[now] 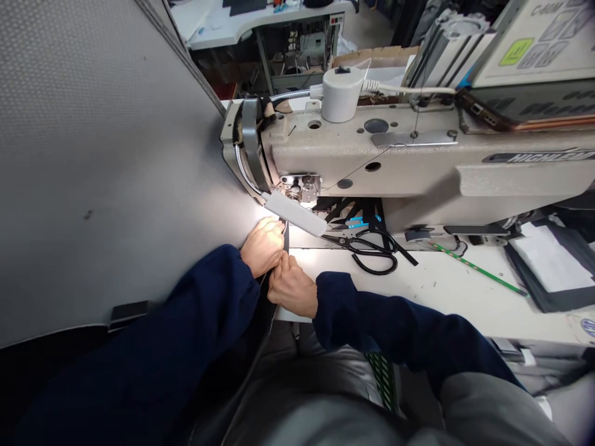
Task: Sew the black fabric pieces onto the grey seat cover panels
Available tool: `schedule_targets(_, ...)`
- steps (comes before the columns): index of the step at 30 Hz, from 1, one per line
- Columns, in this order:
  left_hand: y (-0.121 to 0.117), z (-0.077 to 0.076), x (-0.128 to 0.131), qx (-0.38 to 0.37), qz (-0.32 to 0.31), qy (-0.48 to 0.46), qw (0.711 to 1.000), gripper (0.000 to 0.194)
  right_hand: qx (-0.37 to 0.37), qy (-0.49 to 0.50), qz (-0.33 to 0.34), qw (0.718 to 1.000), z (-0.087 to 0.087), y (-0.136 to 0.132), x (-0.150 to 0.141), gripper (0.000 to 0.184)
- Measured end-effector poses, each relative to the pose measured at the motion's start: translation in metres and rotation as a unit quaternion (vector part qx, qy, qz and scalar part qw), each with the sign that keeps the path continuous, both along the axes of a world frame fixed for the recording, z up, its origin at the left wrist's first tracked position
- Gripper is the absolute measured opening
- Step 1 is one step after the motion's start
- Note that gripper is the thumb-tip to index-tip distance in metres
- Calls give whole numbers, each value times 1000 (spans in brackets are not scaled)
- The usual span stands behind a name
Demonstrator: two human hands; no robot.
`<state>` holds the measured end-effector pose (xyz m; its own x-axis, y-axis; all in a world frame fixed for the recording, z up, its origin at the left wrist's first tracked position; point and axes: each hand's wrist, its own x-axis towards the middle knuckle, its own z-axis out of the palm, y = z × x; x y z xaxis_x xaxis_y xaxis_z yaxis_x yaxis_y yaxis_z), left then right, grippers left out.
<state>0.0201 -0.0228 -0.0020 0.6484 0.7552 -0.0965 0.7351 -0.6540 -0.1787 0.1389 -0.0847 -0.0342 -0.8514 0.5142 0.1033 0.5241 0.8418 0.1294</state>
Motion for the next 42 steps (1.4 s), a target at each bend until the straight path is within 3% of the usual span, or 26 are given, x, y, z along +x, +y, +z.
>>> schedule_targets(8,3,-3,-3,-17,13,-38,999,22,-31,7,-8,999,5,6,-3,20)
schedule_targets(14,12,-7,-3,-22,63,-76,995,23,-31,25,2,999,-2,21,-2,18)
schedule_targets(17,-1,-5,-6,-23,75,-102,992,22,10,20,-6,1000,-3,3,2,21)
schedule_targets(20,-30,0,-14,-33,71,-117,990,30,28,33,-7,999,0,-35,4,32)
schedule_targets(23,-60,4,-27,-54,77,-91,991,36,-2,117,39,992,-1,-63,2,33)
schedule_targets(27,-78,2,-38,-51,57,-38,996,29,-68,221,147,962,-9,-67,-11,19)
schedule_targets(32,-66,-4,-34,-52,26,-27,998,23,-60,219,194,954,-27,-55,-37,22)
schedule_targets(35,-57,-3,-26,-84,21,-13,996,22,-103,187,231,949,-35,-49,-46,24)
schedule_targets(37,-53,0,-22,-109,16,-8,994,23,-125,178,246,945,-36,-45,-46,24)
schedule_targets(42,-49,11,-20,-158,15,-64,985,35,-95,189,272,939,-29,-36,-42,20)
